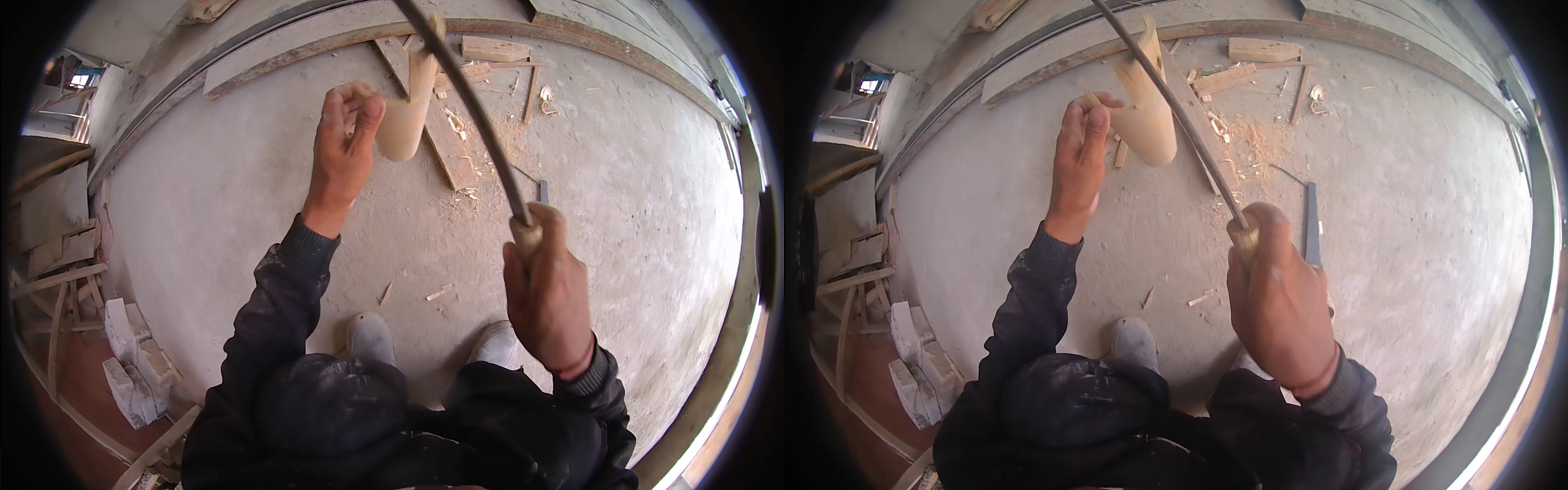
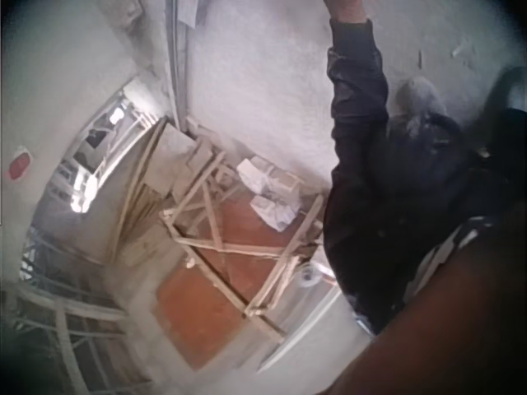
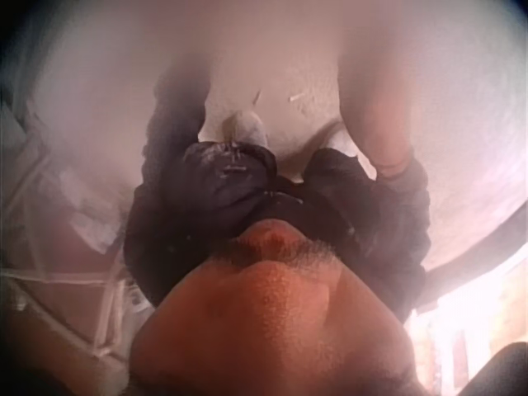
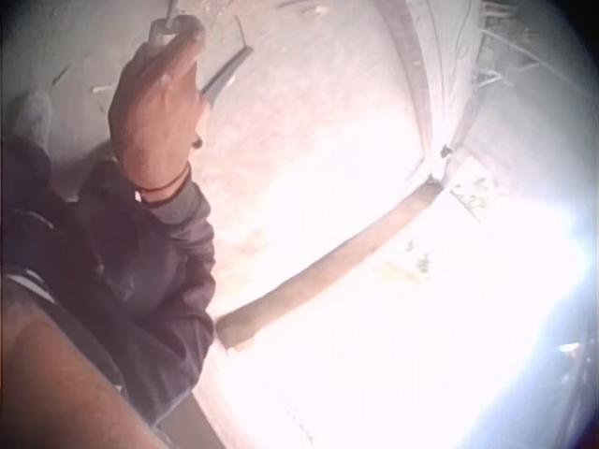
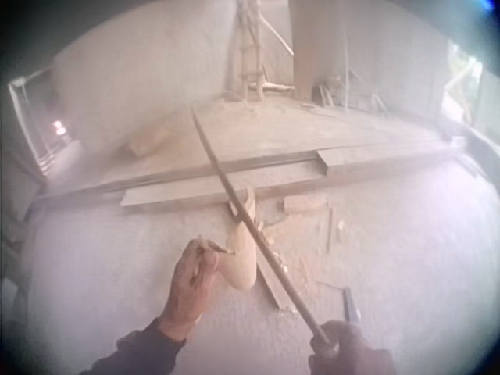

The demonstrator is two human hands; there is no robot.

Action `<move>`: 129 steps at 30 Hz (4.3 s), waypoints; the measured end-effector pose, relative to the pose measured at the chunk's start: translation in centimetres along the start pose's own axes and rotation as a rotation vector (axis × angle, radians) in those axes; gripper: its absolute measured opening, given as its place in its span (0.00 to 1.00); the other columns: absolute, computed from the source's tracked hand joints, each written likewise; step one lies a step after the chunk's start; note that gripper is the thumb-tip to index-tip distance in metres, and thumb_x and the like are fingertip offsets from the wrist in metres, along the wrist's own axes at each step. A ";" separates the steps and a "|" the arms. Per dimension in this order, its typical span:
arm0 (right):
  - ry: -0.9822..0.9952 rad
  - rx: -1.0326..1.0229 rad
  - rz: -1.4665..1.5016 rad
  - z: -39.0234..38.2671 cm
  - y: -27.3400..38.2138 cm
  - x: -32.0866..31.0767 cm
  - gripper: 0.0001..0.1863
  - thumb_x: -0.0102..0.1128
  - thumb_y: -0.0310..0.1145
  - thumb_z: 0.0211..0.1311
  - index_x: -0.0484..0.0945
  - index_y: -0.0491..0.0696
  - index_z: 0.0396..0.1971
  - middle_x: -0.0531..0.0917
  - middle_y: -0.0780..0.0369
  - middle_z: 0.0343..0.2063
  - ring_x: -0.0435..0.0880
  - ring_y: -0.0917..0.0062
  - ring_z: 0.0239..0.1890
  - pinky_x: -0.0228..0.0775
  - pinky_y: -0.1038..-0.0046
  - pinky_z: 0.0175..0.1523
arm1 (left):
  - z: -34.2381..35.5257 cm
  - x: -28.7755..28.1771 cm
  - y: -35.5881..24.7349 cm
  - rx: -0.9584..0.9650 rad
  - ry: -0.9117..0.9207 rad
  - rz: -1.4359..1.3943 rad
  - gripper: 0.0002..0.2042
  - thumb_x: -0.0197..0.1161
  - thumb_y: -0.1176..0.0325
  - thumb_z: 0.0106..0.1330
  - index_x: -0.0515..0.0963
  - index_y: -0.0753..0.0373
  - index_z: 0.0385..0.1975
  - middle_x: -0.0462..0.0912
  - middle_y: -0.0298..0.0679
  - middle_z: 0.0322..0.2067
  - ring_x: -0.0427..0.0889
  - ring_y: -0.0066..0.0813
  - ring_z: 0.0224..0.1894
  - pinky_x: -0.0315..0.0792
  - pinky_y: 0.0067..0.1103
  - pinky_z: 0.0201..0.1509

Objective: The person carves a cylindrical wooden piece using a curved knife and a saw, repeatedly cutting and shaping the wood while holding it with the left hand. Small wood shavings accumulate on the floor as the piece is progressively hollowed and trimmed.

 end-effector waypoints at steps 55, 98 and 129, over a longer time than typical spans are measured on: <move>0.142 0.289 0.534 1.5 -5.2 5.8 0.23 0.66 0.34 0.74 0.68 0.41 0.60 0.82 0.53 0.24 0.85 0.62 0.25 0.74 0.62 0.33 | -6.3 -3.3 11.8 -0.546 0.018 -0.663 0.46 0.46 0.20 0.70 0.70 0.59 0.69 0.82 0.40 0.56 0.85 0.33 0.56 0.82 0.34 0.58; 0.397 0.307 1.165 -0.9 -10.3 15.8 0.16 0.64 0.35 0.78 0.75 0.39 0.54 0.88 0.57 0.43 0.88 0.78 0.42 0.81 0.73 0.42 | -12.3 5.0 12.1 -1.017 0.347 -0.511 0.36 0.49 0.35 0.81 0.74 0.65 0.66 0.84 0.41 0.54 0.82 0.28 0.57 0.74 0.29 0.67; 0.023 0.312 -0.451 -11.8 -24.7 10.2 0.28 0.76 0.36 0.57 0.74 0.45 0.54 0.75 0.54 0.48 0.75 0.56 0.53 0.68 0.56 0.59 | 4.2 9.7 13.4 0.231 0.401 1.388 0.29 0.57 0.75 0.73 0.63 0.70 0.75 0.84 0.46 0.50 0.86 0.44 0.51 0.77 0.36 0.54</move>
Point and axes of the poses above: each hand's wrist, its own z-axis towards the middle knuckle, its own x-axis out of the palm, y = z × x, the point moved 5 cm from there along z, towards the middle knuckle
